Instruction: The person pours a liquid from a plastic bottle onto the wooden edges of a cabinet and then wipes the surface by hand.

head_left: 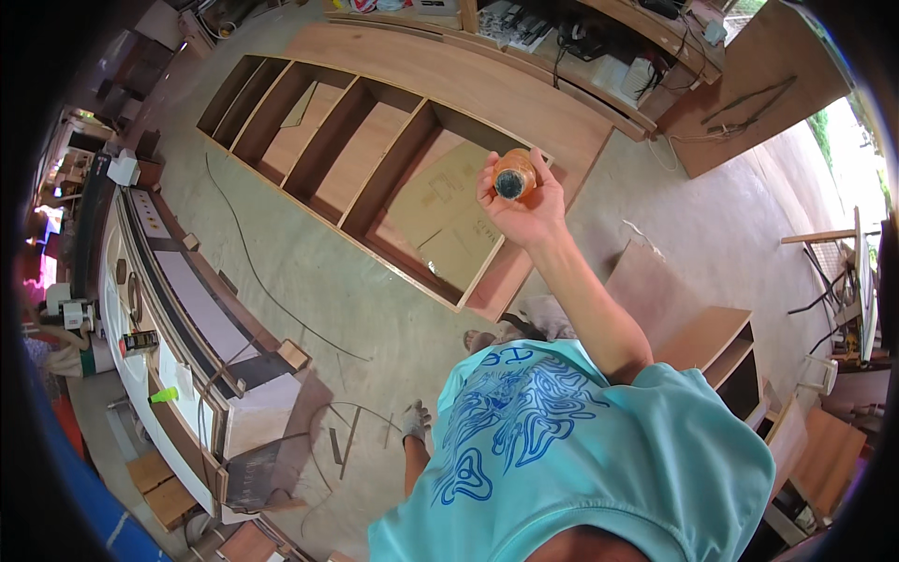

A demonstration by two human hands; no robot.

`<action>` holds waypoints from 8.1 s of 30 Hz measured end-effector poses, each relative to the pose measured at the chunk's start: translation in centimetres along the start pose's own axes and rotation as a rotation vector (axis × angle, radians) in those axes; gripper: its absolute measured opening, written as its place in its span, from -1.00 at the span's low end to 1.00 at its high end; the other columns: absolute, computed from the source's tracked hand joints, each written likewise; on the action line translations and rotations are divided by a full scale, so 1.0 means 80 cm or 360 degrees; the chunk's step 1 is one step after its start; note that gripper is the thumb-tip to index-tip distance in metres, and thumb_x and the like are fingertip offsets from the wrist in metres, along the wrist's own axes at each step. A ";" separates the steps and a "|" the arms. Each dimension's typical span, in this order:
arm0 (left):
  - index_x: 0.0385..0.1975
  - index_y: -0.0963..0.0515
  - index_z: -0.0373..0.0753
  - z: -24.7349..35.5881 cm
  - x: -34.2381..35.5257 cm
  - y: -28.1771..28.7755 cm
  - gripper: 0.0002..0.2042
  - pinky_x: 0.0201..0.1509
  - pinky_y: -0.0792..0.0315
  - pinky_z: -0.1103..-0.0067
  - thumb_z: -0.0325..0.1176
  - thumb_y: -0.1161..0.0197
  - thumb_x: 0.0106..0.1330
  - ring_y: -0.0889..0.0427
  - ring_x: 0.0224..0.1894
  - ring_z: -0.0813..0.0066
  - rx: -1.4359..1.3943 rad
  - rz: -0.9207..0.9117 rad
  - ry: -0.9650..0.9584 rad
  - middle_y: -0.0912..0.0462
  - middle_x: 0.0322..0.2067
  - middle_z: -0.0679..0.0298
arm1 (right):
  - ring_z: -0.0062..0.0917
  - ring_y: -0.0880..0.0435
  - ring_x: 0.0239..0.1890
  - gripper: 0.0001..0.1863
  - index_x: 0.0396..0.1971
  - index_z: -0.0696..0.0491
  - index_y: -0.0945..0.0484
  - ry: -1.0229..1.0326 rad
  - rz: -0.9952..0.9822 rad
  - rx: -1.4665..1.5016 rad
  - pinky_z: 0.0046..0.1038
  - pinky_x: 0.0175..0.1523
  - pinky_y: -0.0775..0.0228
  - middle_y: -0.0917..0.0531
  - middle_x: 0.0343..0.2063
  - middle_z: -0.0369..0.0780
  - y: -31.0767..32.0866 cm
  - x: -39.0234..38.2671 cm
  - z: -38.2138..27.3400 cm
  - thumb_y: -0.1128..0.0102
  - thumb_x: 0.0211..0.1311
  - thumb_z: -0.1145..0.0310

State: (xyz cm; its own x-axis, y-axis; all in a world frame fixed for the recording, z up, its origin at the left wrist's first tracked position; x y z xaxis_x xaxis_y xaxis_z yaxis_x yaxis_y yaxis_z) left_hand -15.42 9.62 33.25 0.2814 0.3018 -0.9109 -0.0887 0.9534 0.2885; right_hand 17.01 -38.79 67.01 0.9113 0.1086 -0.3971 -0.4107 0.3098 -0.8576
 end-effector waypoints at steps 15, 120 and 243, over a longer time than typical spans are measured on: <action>0.24 -0.30 -0.16 -0.065 -0.148 -0.331 -0.39 0.03 -0.20 0.35 0.17 -0.18 0.40 -0.37 0.00 0.25 -0.0190 -0.0156 0.0176 -0.42 0.00 0.24 | -0.22 -0.56 -0.09 -0.38 0.13 0.30 -0.41 0.0198 0.0287 -0.0021 -0.27 0.03 -0.56 -0.59 -0.06 -0.01 -0.070 0.079 -0.266 0.05 0.59 -0.06; 0.28 -0.42 -0.26 0.498 -0.542 -0.622 -0.51 0.43 -0.36 0.36 -0.17 -0.33 0.46 -0.51 0.28 0.35 -0.1858 -0.2102 -0.1016 -0.56 0.19 0.22 | -0.31 -0.43 0.38 -0.29 0.41 0.04 -0.30 0.0685 -0.0903 -0.1818 -0.11 0.48 -0.20 -0.48 0.32 -0.14 -0.131 -0.094 -0.224 -0.39 0.32 0.31; 0.16 -0.55 -0.33 0.084 0.007 -1.022 -0.48 0.28 -0.45 0.11 -0.09 -0.24 0.32 -0.52 0.22 -0.17 0.0890 0.0400 0.0245 -0.58 0.13 -0.14 | -0.48 -0.67 0.07 -0.43 0.07 0.15 -0.50 -0.0044 -0.1049 -0.3729 -0.42 0.22 -0.53 -0.69 0.05 -0.19 0.216 0.799 -0.539 -0.61 0.10 0.42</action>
State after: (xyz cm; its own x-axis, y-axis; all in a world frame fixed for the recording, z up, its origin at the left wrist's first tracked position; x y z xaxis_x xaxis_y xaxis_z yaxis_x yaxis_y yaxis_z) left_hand -1.57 -68.13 11.16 0.1723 0.5529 -0.8152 0.3903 0.7216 0.5719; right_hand 66.89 -67.23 12.73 0.8717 0.4864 -0.0591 0.4715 -0.8000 0.3710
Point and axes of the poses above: each hand's wrist, its own x-axis towards the middle knuckle, its own y-axis out of the back of the hand, z = x × y, the point moved 5 cm from there along x, towards the middle knuckle
